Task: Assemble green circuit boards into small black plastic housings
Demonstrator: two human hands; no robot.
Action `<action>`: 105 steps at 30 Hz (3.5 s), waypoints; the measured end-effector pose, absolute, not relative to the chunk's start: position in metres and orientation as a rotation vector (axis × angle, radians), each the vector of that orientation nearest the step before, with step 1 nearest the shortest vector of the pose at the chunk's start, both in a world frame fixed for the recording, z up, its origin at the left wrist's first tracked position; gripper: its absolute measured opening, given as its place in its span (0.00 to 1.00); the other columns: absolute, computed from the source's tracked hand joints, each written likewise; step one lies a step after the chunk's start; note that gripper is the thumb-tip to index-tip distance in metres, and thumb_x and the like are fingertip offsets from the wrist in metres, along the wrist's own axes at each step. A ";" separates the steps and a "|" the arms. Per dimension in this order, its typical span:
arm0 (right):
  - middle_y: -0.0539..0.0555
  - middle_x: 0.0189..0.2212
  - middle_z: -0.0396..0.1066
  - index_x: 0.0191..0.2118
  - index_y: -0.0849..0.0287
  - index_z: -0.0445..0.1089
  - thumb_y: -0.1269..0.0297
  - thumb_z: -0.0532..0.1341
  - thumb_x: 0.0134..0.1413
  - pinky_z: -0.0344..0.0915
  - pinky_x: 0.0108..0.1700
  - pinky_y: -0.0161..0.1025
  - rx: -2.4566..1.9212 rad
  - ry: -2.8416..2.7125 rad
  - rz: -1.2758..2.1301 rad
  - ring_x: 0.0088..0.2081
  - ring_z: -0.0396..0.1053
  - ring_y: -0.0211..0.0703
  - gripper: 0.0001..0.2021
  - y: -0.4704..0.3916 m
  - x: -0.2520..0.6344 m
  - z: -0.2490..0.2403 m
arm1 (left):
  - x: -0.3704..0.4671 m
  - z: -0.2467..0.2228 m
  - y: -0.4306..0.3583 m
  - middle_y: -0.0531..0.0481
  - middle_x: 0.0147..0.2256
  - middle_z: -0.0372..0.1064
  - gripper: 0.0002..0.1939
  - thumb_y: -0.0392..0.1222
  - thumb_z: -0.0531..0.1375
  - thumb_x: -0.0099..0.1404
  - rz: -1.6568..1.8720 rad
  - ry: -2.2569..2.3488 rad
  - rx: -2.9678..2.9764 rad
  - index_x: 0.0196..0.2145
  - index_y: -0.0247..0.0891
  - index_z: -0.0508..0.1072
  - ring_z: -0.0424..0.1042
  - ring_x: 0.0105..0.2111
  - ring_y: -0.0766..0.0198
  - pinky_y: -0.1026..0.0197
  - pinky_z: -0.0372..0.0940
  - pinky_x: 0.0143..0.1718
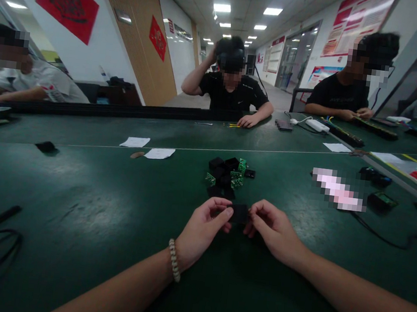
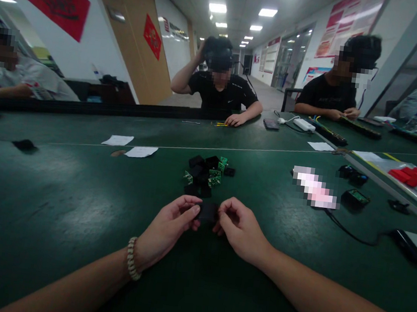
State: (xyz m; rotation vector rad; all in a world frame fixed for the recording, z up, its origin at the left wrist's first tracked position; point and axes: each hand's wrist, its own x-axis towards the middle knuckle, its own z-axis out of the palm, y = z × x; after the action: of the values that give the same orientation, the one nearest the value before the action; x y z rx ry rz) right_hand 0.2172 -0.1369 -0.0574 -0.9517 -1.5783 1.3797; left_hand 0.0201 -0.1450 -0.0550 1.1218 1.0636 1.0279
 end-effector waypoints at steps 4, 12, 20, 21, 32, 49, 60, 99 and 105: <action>0.49 0.27 0.69 0.36 0.58 0.62 0.65 0.58 0.60 0.69 0.32 0.39 -0.974 -1.596 1.354 0.28 0.70 0.39 0.04 -0.137 0.217 -0.058 | 0.020 -0.056 -0.145 0.47 0.41 0.70 0.14 0.45 0.64 0.63 1.028 1.071 1.126 0.44 0.37 0.71 0.71 0.32 0.66 0.60 0.67 0.35; 0.49 0.27 0.70 0.36 0.58 0.63 0.65 0.58 0.60 0.69 0.32 0.39 -0.992 -1.612 1.350 0.28 0.71 0.39 0.04 -0.136 0.217 -0.058 | 0.021 -0.055 -0.145 0.48 0.40 0.70 0.14 0.45 0.64 0.63 1.038 1.063 1.094 0.44 0.37 0.71 0.70 0.31 0.67 0.61 0.66 0.33; 0.49 0.26 0.70 0.35 0.58 0.64 0.65 0.56 0.60 0.69 0.32 0.38 -0.971 -1.579 1.398 0.28 0.71 0.39 0.04 -0.135 0.218 -0.060 | 0.020 -0.056 -0.145 0.49 0.39 0.70 0.13 0.44 0.64 0.63 1.028 1.055 1.113 0.44 0.38 0.71 0.69 0.31 0.67 0.62 0.66 0.33; 0.49 0.25 0.70 0.35 0.57 0.64 0.65 0.56 0.60 0.69 0.32 0.38 -0.970 -1.574 1.403 0.28 0.71 0.39 0.04 -0.135 0.218 -0.061 | 0.020 -0.056 -0.145 0.49 0.39 0.70 0.13 0.44 0.64 0.64 1.025 1.055 1.118 0.44 0.38 0.71 0.69 0.31 0.67 0.62 0.66 0.33; 0.49 0.25 0.70 0.34 0.58 0.64 0.59 0.59 0.60 0.68 0.33 0.39 -0.974 -1.564 1.399 0.28 0.70 0.40 0.08 -0.137 0.217 -0.059 | 0.019 -0.056 -0.145 0.47 0.40 0.70 0.15 0.46 0.64 0.63 1.033 1.051 1.104 0.45 0.37 0.72 0.70 0.32 0.65 0.60 0.66 0.34; 0.48 0.26 0.70 0.35 0.57 0.62 0.66 0.61 0.56 0.68 0.31 0.37 -0.996 -1.586 1.395 0.29 0.71 0.39 0.05 -0.138 0.217 -0.056 | 0.020 -0.056 -0.144 0.48 0.39 0.70 0.15 0.45 0.65 0.62 1.041 1.055 1.107 0.44 0.37 0.72 0.69 0.31 0.66 0.61 0.66 0.34; 0.48 0.26 0.69 0.35 0.57 0.63 0.61 0.59 0.60 0.69 0.32 0.39 -0.966 -1.562 1.417 0.28 0.70 0.39 0.06 -0.136 0.218 -0.057 | 0.020 -0.050 -0.148 0.47 0.42 0.70 0.20 0.42 0.68 0.58 1.015 1.076 1.116 0.47 0.39 0.71 0.70 0.34 0.64 0.59 0.66 0.36; 0.57 0.48 0.70 0.51 0.55 0.67 0.69 0.63 0.52 0.72 0.44 0.44 -0.994 -1.601 1.249 0.43 0.72 0.45 0.19 -0.139 0.216 -0.055 | 0.021 -0.048 -0.149 0.45 0.46 0.72 0.20 0.32 0.69 0.55 1.023 1.030 1.139 0.45 0.38 0.71 0.72 0.45 0.57 0.52 0.68 0.49; 0.57 0.47 0.72 0.50 0.57 0.65 0.68 0.63 0.53 0.71 0.48 0.46 -0.971 -1.540 1.266 0.46 0.72 0.46 0.17 -0.139 0.217 -0.055 | 0.018 -0.055 -0.147 0.46 0.45 0.71 0.18 0.34 0.67 0.58 1.027 1.041 1.166 0.46 0.39 0.71 0.71 0.45 0.58 0.52 0.66 0.49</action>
State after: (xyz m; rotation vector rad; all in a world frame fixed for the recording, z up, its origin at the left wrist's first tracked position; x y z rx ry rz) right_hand 0.2168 -0.1393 -0.0555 -0.9706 -1.5400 1.2655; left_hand 0.0182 -0.1465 -0.0549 1.1660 1.0406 1.0274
